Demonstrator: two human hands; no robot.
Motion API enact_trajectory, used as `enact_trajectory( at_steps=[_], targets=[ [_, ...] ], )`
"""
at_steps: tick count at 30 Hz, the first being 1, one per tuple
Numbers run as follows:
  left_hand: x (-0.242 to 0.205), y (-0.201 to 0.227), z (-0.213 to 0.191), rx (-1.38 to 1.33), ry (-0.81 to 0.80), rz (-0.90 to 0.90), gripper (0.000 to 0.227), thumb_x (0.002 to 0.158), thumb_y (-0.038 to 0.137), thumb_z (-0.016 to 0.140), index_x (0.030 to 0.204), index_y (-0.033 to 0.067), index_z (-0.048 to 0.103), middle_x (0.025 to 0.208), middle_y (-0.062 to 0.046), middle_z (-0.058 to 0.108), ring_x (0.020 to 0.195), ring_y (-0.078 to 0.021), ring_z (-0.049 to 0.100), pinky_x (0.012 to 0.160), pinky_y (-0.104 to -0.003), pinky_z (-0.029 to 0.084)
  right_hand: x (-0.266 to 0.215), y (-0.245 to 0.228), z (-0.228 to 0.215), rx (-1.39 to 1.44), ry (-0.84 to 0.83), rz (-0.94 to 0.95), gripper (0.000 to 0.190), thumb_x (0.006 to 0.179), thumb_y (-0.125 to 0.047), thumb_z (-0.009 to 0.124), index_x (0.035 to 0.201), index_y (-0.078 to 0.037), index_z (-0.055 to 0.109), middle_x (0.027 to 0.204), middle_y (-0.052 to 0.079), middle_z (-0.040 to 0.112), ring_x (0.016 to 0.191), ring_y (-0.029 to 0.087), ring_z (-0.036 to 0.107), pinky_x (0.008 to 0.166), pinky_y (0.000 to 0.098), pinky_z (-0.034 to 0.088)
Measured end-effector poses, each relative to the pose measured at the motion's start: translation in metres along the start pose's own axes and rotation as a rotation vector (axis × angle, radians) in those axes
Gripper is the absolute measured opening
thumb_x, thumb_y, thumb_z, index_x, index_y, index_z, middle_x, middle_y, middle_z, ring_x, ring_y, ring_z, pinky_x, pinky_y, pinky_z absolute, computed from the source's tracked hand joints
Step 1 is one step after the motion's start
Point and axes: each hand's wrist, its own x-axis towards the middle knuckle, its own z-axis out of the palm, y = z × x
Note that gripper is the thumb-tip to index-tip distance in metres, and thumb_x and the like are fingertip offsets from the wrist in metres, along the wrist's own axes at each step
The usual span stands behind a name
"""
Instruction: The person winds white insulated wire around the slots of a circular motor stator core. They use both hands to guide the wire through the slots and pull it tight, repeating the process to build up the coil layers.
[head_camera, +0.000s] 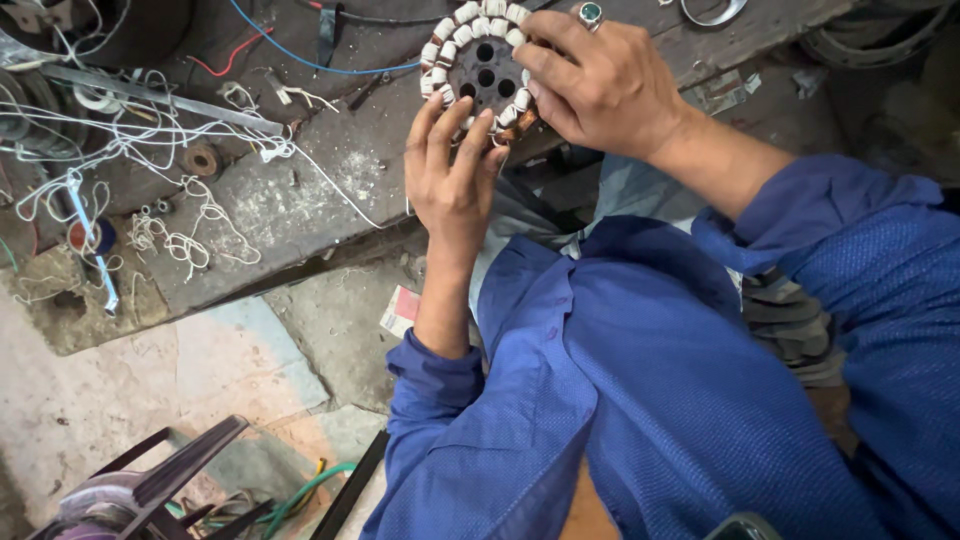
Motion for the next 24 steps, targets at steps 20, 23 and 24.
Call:
enact_trajectory(
  at_steps=[20, 23, 24],
  targets=[
    [0.004, 0.002, -0.002, 0.054, 0.015, 0.039, 0.032, 0.095, 0.023, 0.077, 0.124, 0.0113, 0.072, 0.134, -0.010, 0.065, 0.132, -0.0366, 0.059, 0.100, -0.045, 0.052, 0.013, -0.007, -0.006, 0.057, 0.019, 0.054, 0.022, 0.092, -0.013, 0.076, 0.110, -0.004, 0.067, 0.117, 0.010, 0.066, 0.083, 0.028, 0.067, 0.073, 0.0386, 0.053],
    [0.003, 0.002, 0.001, 0.047, 0.036, 0.045, 0.031, 0.095, 0.023, 0.077, 0.123, 0.0119, 0.072, 0.133, -0.010, 0.065, 0.131, -0.0366, 0.060, 0.101, -0.045, 0.054, 0.012, -0.004, -0.005, 0.061, 0.006, 0.048, 0.022, 0.090, -0.012, 0.076, 0.109, -0.003, 0.070, 0.115, 0.012, 0.067, 0.079, 0.028, 0.067, 0.070, 0.0383, 0.053],
    [0.003, 0.002, 0.001, 0.047, 0.048, 0.048, 0.030, 0.096, 0.024, 0.077, 0.123, 0.0120, 0.072, 0.132, -0.010, 0.066, 0.131, -0.0366, 0.060, 0.101, -0.045, 0.054, 0.012, -0.004, -0.005, 0.075, 0.011, 0.046, 0.022, 0.090, -0.012, 0.076, 0.108, -0.002, 0.070, 0.115, 0.012, 0.067, 0.079, 0.028, 0.067, 0.070, 0.0382, 0.054]
  ],
)
